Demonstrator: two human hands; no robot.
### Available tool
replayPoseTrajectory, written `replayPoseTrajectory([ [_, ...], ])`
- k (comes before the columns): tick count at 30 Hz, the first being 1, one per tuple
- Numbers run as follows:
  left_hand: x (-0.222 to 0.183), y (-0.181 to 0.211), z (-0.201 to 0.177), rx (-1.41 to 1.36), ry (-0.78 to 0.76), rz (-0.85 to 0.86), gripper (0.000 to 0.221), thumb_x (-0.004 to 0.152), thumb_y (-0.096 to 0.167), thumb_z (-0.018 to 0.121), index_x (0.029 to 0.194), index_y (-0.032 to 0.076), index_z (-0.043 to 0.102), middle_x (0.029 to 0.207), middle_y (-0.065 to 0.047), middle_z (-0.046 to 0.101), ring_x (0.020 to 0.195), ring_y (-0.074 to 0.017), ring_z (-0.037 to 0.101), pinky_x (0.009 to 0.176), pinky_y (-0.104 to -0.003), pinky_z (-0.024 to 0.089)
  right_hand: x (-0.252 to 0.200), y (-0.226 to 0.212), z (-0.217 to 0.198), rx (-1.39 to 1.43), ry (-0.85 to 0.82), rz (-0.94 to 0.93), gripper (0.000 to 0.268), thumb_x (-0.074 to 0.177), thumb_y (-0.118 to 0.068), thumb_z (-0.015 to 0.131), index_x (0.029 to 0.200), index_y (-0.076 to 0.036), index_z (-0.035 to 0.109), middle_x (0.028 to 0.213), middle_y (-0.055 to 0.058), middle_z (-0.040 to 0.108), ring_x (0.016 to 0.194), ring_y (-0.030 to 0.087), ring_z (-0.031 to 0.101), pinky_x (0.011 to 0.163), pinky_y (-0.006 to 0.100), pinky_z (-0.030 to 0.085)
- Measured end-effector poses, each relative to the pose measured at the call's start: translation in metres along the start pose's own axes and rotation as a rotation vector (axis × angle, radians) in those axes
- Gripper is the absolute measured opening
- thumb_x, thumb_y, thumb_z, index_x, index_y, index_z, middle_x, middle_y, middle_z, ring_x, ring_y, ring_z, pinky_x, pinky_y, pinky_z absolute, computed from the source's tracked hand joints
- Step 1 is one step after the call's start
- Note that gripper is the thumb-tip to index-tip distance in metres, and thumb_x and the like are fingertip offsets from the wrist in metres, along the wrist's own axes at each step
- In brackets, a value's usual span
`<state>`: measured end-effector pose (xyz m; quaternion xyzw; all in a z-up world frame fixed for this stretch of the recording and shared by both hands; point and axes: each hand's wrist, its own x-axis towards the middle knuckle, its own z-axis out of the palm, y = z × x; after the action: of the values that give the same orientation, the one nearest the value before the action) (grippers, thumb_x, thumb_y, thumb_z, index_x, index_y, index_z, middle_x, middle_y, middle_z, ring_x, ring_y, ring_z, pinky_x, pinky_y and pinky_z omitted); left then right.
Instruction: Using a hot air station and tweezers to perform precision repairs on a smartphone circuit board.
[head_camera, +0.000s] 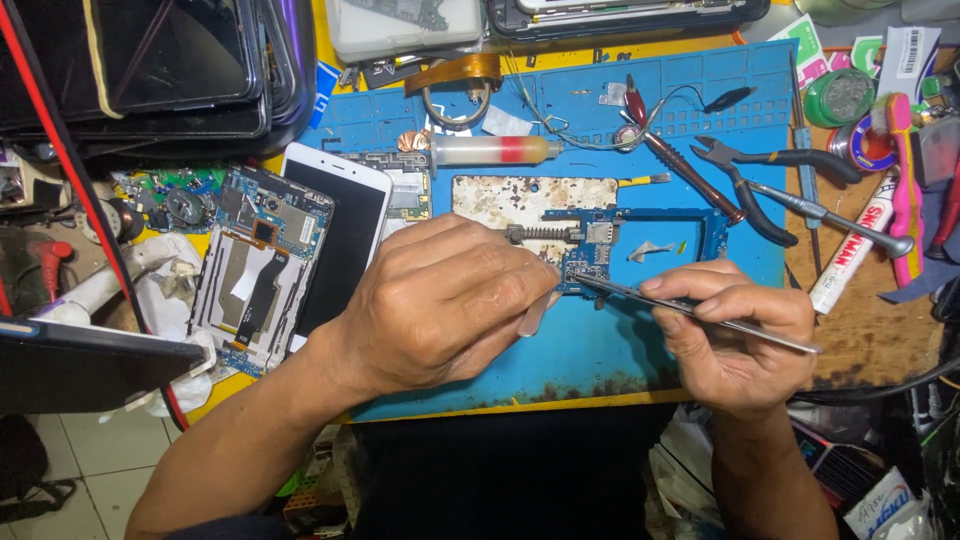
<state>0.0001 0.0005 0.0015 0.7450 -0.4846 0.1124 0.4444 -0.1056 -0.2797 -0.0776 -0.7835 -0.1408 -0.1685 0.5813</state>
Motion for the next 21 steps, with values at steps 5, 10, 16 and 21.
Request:
replayPoseTrajectory([
  [5, -0.0012, -0.0003, 0.0012, 0.012, 0.002, 0.000, 0.005, 0.103, 0.001, 0.063, 0.105, -0.002, 0.066, 0.091, -0.013, 0.070, 0.075, -0.0294, 0.064, 0.066, -0.039, 0.049, -0.0007, -0.0007, -0.0005, 0.012, -0.007, 0.024, 0.025, 0.094, -0.002, 0.071, 0.108, -0.008, 0.050, 0.103, 0.023, 0.072, 0.095, 0.035, 0.079, 0.087, 0.044, 0.064],
  [10, -0.0006, -0.0004, 0.0007, 0.009, -0.002, 0.002, 0.007, 0.103, 0.002, 0.060, 0.105, -0.002, 0.066, 0.090, -0.013, 0.069, 0.075, -0.0291, 0.065, 0.066, -0.039, 0.049, -0.0010, -0.0005, -0.0009, 0.013, -0.009, 0.024, 0.025, 0.095, -0.001, 0.071, 0.108, -0.009, 0.051, 0.103, 0.023, 0.072, 0.095, 0.034, 0.079, 0.086, 0.043, 0.064],
  [16, -0.0004, 0.0002, 0.0000, -0.001, -0.003, 0.001, 0.008, 0.103, 0.002, 0.060, 0.105, -0.002, 0.066, 0.091, -0.013, 0.070, 0.075, -0.0293, 0.064, 0.066, -0.039, 0.048, -0.0013, 0.0004, -0.0005, 0.011, -0.004, 0.006, 0.025, 0.094, 0.000, 0.071, 0.108, -0.008, 0.052, 0.102, 0.022, 0.072, 0.095, 0.034, 0.079, 0.086, 0.043, 0.065],
  [21, 0.0003, 0.0013, -0.0006, -0.015, -0.003, 0.000, 0.010, 0.103, 0.001, 0.058, 0.105, -0.002, 0.067, 0.090, -0.013, 0.069, 0.074, -0.0287, 0.063, 0.065, -0.039, 0.047, -0.0012, -0.0004, -0.0008, 0.009, -0.006, 0.022, 0.025, 0.095, -0.001, 0.071, 0.108, -0.009, 0.051, 0.104, 0.024, 0.072, 0.096, 0.035, 0.079, 0.087, 0.044, 0.064],
])
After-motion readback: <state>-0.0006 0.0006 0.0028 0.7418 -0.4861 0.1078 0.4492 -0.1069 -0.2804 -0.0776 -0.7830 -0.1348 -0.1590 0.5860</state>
